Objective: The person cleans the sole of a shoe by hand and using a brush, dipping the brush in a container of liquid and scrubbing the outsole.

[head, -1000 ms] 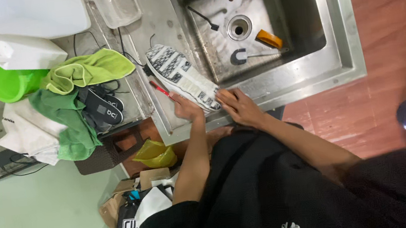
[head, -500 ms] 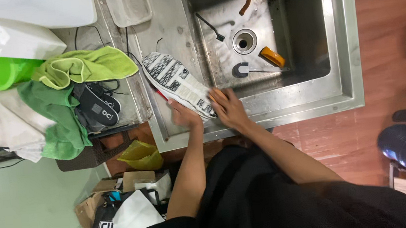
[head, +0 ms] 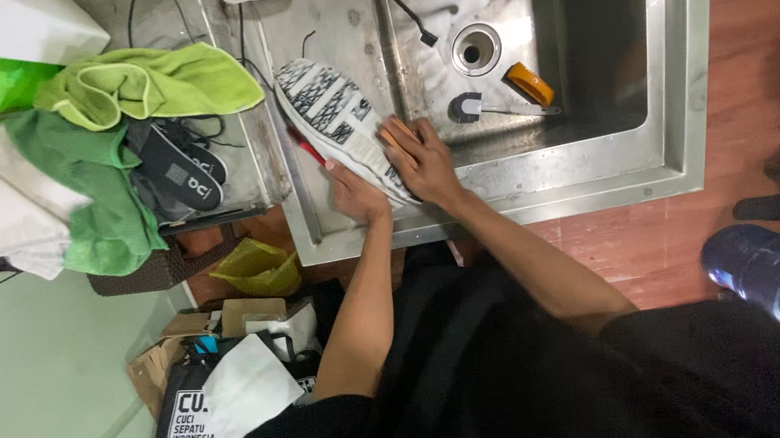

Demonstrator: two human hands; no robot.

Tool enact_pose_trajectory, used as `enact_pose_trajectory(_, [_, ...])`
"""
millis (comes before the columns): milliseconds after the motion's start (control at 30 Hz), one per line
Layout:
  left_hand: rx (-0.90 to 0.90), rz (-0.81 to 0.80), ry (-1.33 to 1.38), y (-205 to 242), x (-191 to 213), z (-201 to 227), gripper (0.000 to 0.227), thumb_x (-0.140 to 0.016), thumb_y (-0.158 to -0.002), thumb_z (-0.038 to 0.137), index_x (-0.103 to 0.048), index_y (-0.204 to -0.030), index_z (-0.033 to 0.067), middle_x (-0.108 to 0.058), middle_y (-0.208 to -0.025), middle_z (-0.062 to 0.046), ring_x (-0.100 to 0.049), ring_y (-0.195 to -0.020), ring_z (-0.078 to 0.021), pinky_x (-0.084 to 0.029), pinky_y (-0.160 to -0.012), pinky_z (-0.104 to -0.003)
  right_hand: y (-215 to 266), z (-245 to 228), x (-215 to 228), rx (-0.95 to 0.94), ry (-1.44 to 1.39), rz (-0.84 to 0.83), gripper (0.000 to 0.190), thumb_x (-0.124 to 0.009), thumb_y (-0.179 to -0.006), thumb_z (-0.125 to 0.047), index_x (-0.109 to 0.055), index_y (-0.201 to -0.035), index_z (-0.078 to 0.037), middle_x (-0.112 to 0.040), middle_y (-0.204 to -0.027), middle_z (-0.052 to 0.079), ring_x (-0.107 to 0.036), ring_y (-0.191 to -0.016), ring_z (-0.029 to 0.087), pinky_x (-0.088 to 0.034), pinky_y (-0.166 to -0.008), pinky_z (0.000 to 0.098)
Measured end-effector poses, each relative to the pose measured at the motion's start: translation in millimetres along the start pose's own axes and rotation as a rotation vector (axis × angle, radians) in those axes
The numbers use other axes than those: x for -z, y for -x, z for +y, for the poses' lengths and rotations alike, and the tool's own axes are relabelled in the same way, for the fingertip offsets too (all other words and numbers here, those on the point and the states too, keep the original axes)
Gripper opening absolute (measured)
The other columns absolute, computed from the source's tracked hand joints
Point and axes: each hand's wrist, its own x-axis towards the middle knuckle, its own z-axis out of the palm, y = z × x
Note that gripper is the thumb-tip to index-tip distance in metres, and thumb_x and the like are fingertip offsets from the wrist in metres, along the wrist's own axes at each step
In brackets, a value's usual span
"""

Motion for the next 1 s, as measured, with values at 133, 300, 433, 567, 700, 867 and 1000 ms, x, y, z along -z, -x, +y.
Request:
enact_pose_trajectory(133, [-0.014, -0.008, 0.026, -53.0, -14.3, -103.1, 0.047, -0.063, -0.103, 0.052, -0.077, -0.080, 0.0130, -0.068, -0.072, -0.010, -0.052, -0.070, -0.0191, -0.044, -0.068, -0.037, 57.8, 19.7, 50.3, 0.032, 0.189, -0.140, 0.045, -0.073, -0.097, -0.023, -0.070, -0.141, -0.018, -0.065, -0.109, 0.019, -0.070, -0.085, 0.042, -0.057, -0.070, 0.0464])
enact_pose_trajectory(300, [-0.086, -0.102, -0.103, -18.6, 7.7, -38.6, 0.039, -0.052, -0.109, 0.050, -0.057, -0.079, 0.0262, -0.053, -0.067, 0.006, -0.045, -0.065, -0.0116, -0.035, -0.063, -0.031, 43.3, 1.2, 74.9, -0.196, 0.222, -0.175, 0.040, -0.062, -0.102, -0.015, -0.067, -0.142, -0.013, -0.063, -0.113, 0.026, -0.067, -0.086, 0.045, -0.055, -0.072, 0.0500])
enact_pose_trajectory(433, [0.083, -0.195, -0.008, -42.1, -15.7, -46.6, 0.062, -0.053, -0.106, 0.057, -0.076, -0.117, -0.0002, -0.073, -0.116, -0.026, -0.068, -0.109, -0.0348, -0.049, -0.098, -0.045, -2.1, -16.1, 47.0, -0.039, 0.231, -0.064, 0.037, -0.064, -0.105, -0.021, -0.068, -0.140, -0.010, -0.061, -0.110, 0.020, -0.067, -0.080, 0.041, -0.056, -0.066, 0.0424])
enact_pose_trajectory(567, [-0.013, -0.251, 0.004, -40.2, 2.5, -25.3, 0.057, -0.056, -0.106, 0.053, -0.075, -0.119, 0.0001, -0.073, -0.114, -0.022, -0.066, -0.102, -0.0279, -0.048, -0.098, -0.043, 49.8, -5.7, -2.1, -0.222, 0.320, -0.043, 0.043, -0.068, -0.100, -0.037, -0.069, -0.142, -0.026, -0.067, -0.106, 0.015, -0.071, -0.084, 0.041, -0.059, -0.068, 0.0506])
enact_pose_trajectory(700, [-0.101, -0.372, -0.028, -23.1, 58.1, 5.5, 0.065, -0.050, -0.108, 0.066, -0.063, -0.133, 0.0068, -0.060, -0.140, -0.023, -0.055, -0.133, -0.0373, -0.037, -0.116, -0.045, 56.4, -21.3, 3.8, -0.255, 0.344, -0.164, 0.042, -0.063, -0.104, -0.035, -0.066, -0.144, -0.024, -0.066, -0.103, 0.017, -0.072, -0.084, 0.045, -0.060, -0.070, 0.0536])
enact_pose_trajectory(867, [-0.053, -0.501, -0.351, -4.9, 55.3, 4.0, 0.098, -0.068, -0.094, 0.063, -0.035, -0.158, -0.0037, -0.034, -0.162, -0.033, -0.032, -0.153, -0.0414, -0.024, -0.130, -0.048, 39.9, -34.5, 9.6, -0.300, 0.286, -0.225, 0.037, -0.064, -0.103, -0.034, -0.071, -0.137, -0.019, -0.071, -0.112, 0.024, -0.069, -0.101, 0.049, -0.059, -0.083, 0.0543])
enact_pose_trajectory(1000, [-0.205, -0.425, -0.236, 61.3, 66.2, 100.0, 0.085, -0.073, -0.094, 0.033, -0.040, -0.141, -0.0303, -0.044, -0.144, -0.053, -0.045, -0.141, -0.0538, -0.039, -0.122, -0.052, 23.4, -41.1, 15.1, -0.313, 0.200, -0.049, 0.033, -0.065, -0.104, -0.033, -0.076, -0.120, -0.005, -0.069, -0.108, 0.023, -0.069, -0.102, 0.046, -0.058, -0.090, 0.0509])
